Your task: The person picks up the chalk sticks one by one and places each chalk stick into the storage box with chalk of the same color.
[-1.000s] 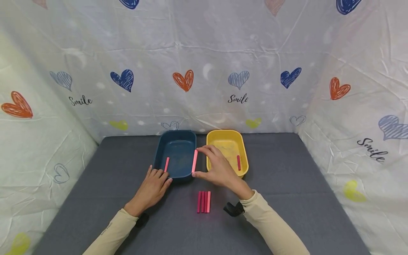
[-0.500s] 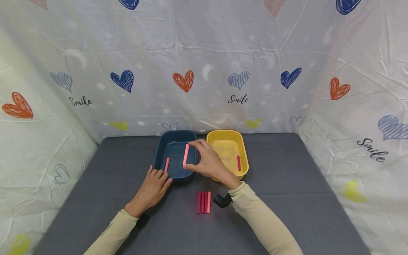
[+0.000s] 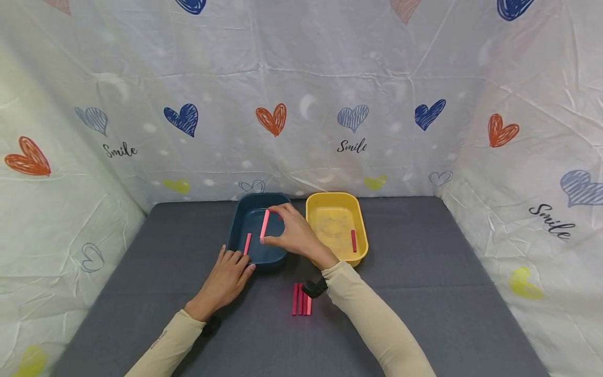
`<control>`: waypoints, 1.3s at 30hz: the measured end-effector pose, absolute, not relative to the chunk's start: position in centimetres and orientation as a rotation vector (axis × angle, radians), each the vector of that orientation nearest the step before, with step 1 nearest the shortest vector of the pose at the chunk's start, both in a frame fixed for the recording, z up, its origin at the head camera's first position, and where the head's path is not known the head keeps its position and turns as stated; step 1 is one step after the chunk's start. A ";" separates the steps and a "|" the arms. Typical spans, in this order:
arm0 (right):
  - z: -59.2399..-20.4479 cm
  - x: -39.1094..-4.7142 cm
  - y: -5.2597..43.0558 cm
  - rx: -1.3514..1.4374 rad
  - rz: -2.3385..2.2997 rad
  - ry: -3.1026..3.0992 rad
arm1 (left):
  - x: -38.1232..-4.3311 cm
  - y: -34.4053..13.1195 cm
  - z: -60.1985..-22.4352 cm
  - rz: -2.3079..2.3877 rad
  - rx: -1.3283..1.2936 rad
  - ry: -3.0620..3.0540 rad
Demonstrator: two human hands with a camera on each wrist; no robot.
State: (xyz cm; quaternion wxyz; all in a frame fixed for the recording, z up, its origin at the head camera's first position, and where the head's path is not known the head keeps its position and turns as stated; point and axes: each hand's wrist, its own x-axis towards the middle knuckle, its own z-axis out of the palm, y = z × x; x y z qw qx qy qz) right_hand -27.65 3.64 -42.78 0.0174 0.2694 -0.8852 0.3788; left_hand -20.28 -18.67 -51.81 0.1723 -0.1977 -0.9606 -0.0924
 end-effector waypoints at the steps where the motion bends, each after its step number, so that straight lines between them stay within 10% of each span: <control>1: -42.9 -27.8 3.4 0.835 1.178 -2.756 | -20.3 -18.7 -51.8 -0.261 -0.559 -2.730; 39: -46.6 -31.3 -2.7 0.839 0.934 -2.980 | -20.3 -18.7 -51.7 -0.299 -0.573 -2.735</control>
